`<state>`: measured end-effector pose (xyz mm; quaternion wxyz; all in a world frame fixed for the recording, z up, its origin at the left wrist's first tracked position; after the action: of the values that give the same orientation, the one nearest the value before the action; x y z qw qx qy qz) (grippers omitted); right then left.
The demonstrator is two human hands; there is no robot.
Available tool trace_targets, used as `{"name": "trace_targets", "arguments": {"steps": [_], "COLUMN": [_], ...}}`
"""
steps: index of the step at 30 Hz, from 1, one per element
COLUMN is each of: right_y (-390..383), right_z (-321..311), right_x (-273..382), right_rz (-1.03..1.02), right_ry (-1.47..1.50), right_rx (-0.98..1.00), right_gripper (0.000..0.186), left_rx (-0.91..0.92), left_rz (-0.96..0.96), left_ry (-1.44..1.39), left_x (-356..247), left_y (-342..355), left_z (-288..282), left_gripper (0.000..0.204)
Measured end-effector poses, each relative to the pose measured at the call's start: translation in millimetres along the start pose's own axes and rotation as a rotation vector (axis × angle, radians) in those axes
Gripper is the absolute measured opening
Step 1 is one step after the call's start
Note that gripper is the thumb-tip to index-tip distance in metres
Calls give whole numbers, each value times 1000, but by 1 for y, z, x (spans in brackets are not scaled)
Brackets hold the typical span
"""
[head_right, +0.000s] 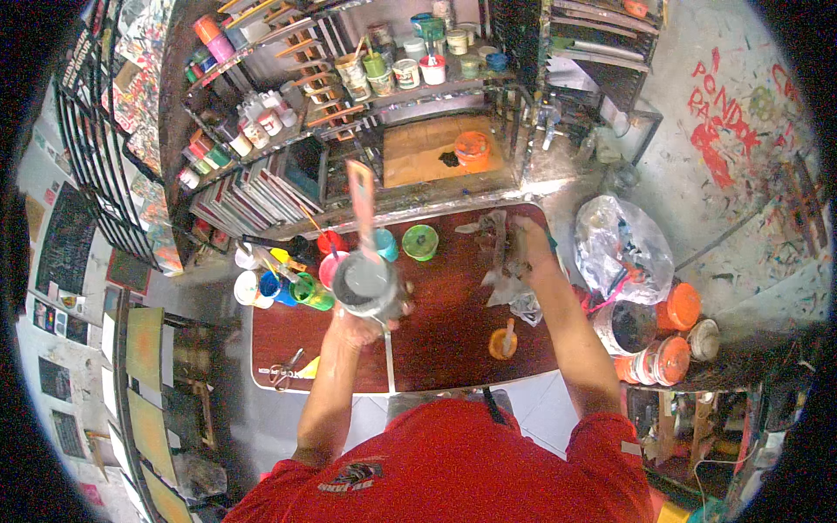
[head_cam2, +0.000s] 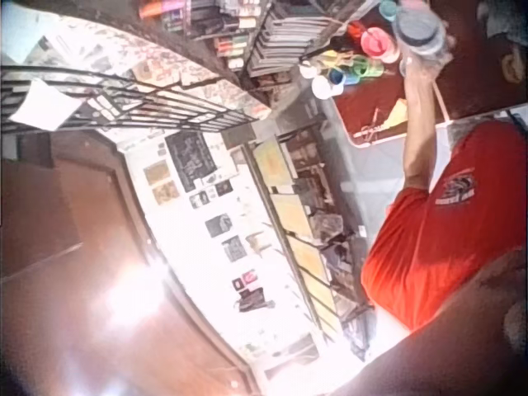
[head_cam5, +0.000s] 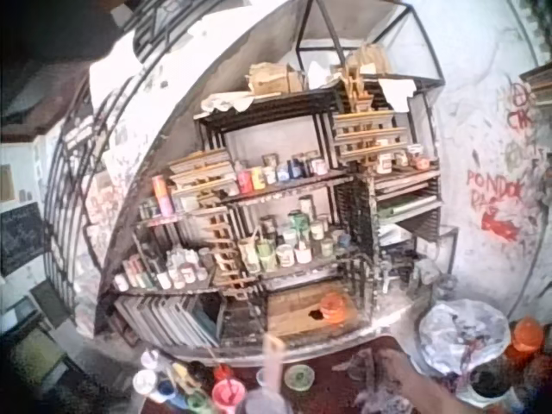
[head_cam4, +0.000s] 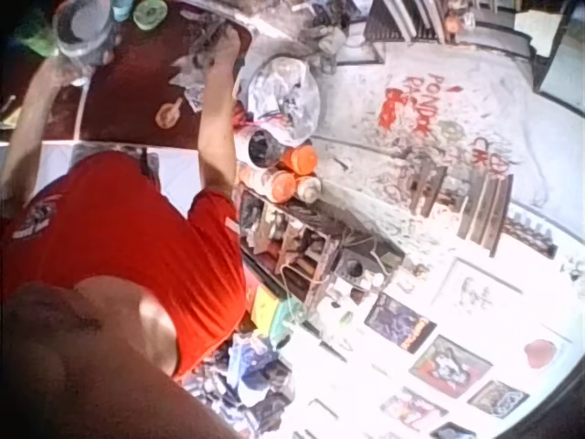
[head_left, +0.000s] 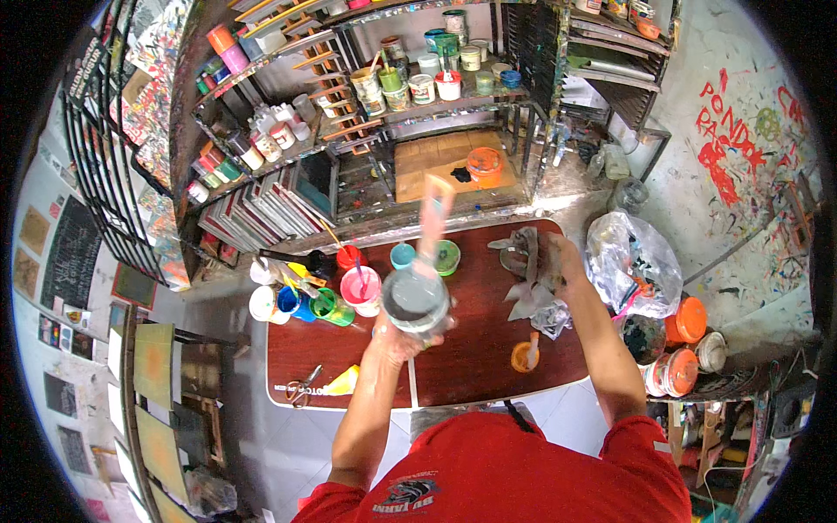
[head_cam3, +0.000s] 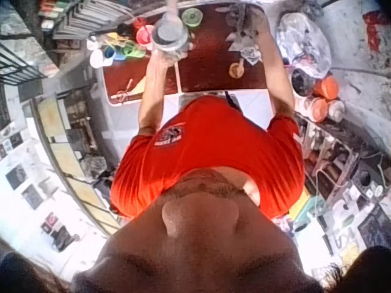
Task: The person mixes grey ink in a container using a flat tool, then replaces the container on a storage shelf and cleans the tool with a cloth.
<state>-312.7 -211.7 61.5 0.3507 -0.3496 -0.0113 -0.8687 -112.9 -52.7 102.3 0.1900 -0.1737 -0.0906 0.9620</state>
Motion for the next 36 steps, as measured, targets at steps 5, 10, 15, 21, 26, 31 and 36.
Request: {"name": "trace_targets", "arguments": {"steps": [5,10,15,21,26,31,36], "right_y": [-39,-88,-117,-112,-174,-169,-157], "right_z": [41,118,181,75,-121,-123,-41], "right_x": [47,109,160,45,-46,-32,22], "right_rz": [-167,-749,-1007,54,469,141,-85], "right_ry": [-309,-1456,-1911,-2224,-1954,-671,-807], "right_rx": [-115,-195,-265,176,120,-533,-636], "right_gripper": [39,39,31,57,37,22,60], "left_rx": [-161,-179,-194,-308,-287,-343,-349], "left_rz": [326,393,383,573,636,698,690], "left_ry": [30,103,91,-6,-24,-23,-11], "left_x": [-38,-49,-48,-55,-54,-67,-66], "left_y": [-1,8,10,4,19,10,9], "left_z": [-2,-10,-16,-26,-16,-22,-18], "left_gripper": [51,60,61,52,48,49,46]}}
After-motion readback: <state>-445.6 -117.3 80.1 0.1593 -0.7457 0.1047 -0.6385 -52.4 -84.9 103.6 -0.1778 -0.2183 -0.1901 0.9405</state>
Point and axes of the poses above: each hand's wrist, its own y-axis towards the middle knuckle, its own z-axis out of the palm, x = y × z, the point moved 8 cm from there along y, towards the middle knuckle, and after that the axes turned 2 degrees about -y, right-handed, at the moved point
